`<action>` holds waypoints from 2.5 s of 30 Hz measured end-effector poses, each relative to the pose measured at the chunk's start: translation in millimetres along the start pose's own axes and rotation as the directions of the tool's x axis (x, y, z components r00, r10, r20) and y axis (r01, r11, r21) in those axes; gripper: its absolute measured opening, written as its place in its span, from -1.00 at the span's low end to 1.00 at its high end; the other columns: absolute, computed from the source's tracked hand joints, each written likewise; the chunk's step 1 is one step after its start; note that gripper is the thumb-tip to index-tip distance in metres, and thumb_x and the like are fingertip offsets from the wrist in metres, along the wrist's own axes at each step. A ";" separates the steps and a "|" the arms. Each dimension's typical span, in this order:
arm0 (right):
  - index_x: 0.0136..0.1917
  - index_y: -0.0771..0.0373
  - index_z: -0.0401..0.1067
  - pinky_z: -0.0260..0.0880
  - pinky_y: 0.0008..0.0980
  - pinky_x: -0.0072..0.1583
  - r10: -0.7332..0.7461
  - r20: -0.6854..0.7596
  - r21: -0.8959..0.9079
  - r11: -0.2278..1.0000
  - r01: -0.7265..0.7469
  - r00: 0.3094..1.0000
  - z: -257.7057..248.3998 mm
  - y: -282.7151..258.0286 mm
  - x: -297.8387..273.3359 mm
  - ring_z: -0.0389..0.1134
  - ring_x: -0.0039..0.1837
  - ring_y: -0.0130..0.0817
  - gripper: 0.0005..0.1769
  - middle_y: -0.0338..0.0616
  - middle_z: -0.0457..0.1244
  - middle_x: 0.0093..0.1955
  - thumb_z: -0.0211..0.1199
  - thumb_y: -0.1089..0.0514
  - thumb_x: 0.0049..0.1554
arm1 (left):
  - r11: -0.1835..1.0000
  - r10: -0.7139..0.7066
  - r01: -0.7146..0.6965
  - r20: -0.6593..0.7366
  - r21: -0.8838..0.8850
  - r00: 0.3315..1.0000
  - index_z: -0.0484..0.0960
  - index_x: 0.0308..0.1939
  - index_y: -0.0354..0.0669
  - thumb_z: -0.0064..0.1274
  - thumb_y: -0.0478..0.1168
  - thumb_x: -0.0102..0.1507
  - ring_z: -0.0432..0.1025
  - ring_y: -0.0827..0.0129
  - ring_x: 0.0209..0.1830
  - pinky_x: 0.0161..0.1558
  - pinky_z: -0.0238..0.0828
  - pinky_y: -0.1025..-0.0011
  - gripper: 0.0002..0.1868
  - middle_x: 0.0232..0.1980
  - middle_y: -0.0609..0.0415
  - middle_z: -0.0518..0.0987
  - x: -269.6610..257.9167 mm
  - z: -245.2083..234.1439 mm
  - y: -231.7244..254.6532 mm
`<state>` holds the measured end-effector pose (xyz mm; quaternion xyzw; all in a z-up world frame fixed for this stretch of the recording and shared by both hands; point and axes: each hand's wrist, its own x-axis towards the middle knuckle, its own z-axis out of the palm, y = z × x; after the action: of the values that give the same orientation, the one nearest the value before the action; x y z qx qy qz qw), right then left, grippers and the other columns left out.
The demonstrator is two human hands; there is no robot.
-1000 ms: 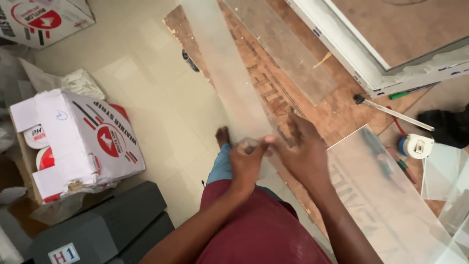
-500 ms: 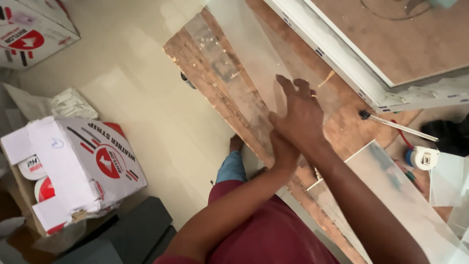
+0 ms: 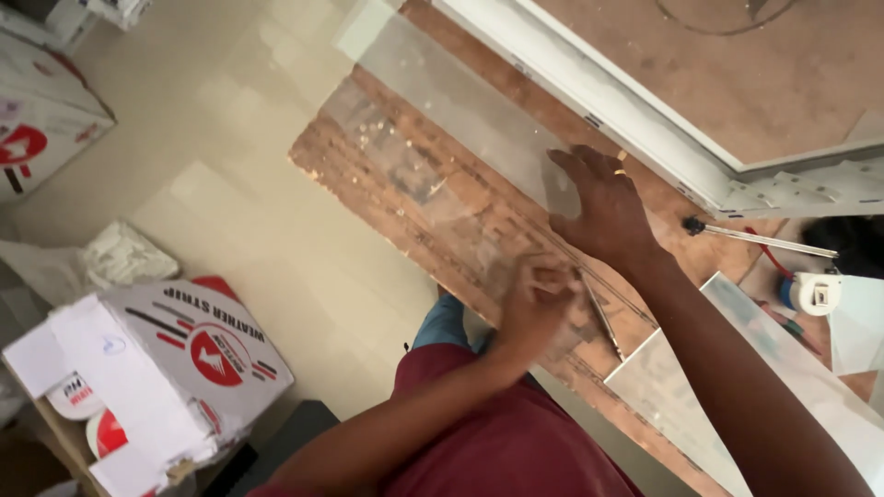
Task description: Measure and cut a piece of glass for a window frame using a glass cutter and a straight edge.
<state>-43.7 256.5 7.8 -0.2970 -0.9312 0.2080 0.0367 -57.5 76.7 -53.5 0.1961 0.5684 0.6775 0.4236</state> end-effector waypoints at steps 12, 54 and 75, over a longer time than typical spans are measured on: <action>0.42 0.14 0.34 0.20 0.09 0.34 -0.025 -0.039 0.005 1.000 0.025 0.999 -3.8 2.7 11.6 0.15 0.44 0.17 -0.09 0.15 0.17 0.45 0.50 0.12 -0.22 | 0.939 0.305 -0.257 -0.208 0.228 0.929 0.46 0.19 -0.25 0.11 -0.29 0.38 0.42 0.45 -0.10 -0.04 0.46 0.47 -0.68 0.04 0.02 0.54 174.4 -147.1 137.4; 0.20 0.29 0.48 0.42 -0.20 0.18 0.090 -0.223 0.207 0.977 -0.043 0.971 -116.4 -16.7 -59.7 0.41 0.23 -0.06 -0.51 0.02 0.37 0.21 0.35 0.11 -0.01 | 0.778 -0.005 0.095 0.144 -0.621 0.990 0.10 0.59 0.02 0.42 -0.10 0.11 0.45 0.06 0.30 0.03 0.67 0.11 0.07 0.42 -0.17 0.44 184.7 -55.2 127.5; 0.02 0.25 0.55 0.40 -0.30 -0.04 0.639 -0.488 0.236 0.753 -0.615 0.595 -13.8 119.8 -194.3 0.44 -0.10 -0.32 -0.87 -0.08 0.39 -0.14 0.30 0.16 0.26 | 0.815 0.030 0.122 0.251 -0.567 0.968 -0.11 0.69 -0.01 0.16 -0.03 0.36 0.29 -0.15 0.49 0.27 0.49 -0.06 -0.04 0.62 -0.33 0.16 156.5 -143.4 108.0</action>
<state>182.9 239.4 -17.9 -0.6497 -0.7124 0.1348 0.2283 -290.9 115.4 -25.9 0.1274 0.2831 0.7774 0.5470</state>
